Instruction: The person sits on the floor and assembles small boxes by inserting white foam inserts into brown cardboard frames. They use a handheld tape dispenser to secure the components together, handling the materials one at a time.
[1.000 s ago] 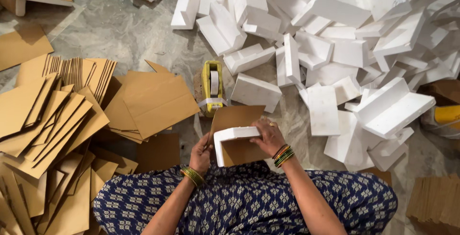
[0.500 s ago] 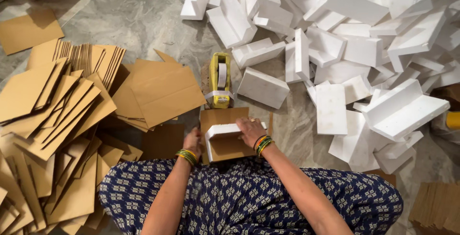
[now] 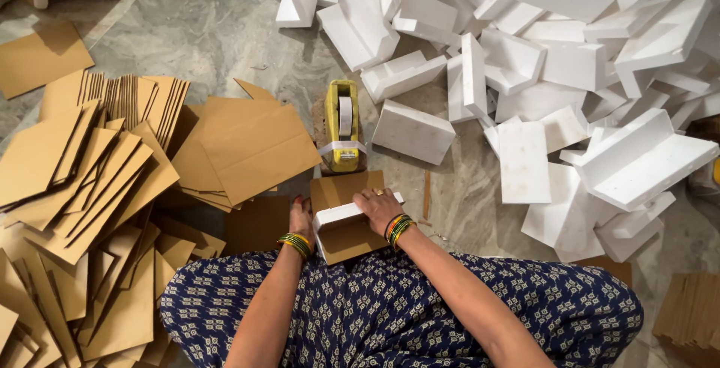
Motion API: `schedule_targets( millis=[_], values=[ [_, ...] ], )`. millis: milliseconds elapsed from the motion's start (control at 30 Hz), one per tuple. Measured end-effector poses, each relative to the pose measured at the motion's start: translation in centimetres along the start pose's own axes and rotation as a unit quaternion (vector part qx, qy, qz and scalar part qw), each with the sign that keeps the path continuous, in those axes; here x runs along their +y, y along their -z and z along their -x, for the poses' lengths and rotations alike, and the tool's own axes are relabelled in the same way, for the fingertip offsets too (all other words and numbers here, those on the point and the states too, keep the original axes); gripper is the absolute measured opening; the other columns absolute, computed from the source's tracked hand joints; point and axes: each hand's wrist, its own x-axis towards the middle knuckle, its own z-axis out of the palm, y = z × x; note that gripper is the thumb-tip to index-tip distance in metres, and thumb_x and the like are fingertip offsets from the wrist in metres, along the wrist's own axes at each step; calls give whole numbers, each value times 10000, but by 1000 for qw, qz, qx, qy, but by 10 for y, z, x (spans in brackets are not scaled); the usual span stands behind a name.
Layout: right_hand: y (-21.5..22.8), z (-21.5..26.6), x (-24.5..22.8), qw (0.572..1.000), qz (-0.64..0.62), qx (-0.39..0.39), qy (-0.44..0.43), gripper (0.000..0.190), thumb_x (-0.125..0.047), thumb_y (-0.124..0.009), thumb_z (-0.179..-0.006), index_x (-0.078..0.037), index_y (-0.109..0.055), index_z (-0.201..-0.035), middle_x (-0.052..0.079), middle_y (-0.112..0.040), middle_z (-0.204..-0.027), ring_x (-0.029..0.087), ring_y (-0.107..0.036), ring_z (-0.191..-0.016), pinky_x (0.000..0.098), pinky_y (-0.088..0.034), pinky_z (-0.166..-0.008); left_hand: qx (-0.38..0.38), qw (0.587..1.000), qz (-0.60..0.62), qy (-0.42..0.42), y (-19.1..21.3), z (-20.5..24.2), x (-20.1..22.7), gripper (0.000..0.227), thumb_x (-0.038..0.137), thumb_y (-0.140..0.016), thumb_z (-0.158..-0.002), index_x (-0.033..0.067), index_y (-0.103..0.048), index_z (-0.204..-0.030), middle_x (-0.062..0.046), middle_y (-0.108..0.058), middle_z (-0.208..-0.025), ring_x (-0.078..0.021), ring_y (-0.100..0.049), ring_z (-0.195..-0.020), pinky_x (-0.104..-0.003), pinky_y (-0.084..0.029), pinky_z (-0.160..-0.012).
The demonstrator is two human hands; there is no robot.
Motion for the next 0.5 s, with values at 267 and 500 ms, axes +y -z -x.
schedule_targets(
  millis=[267,500],
  values=[
    [-5,5,0,999,0,37,-24,472,18,-657,-796,-141,-499,-1211,126,-623,-1187,337,-604,-1139,519,-398,-1039,15,999,-5,36,-5,-6,0,565,445,-411,-1011,20,-578,-1343,-169,-691,-1236,-309,-663,-1075,-425,-528,-944],
    [6,3,-4,1000,16,23,-4,482,20,-668,-780,-149,-502,-1200,138,-615,-1192,345,-590,-1145,518,-389,-1029,33,966,-231,-110,21,-41,-15,391,57,-539,-889,73,-701,-1245,-77,-741,-1073,-187,-668,-922,-290,-523,-815]
  ],
)
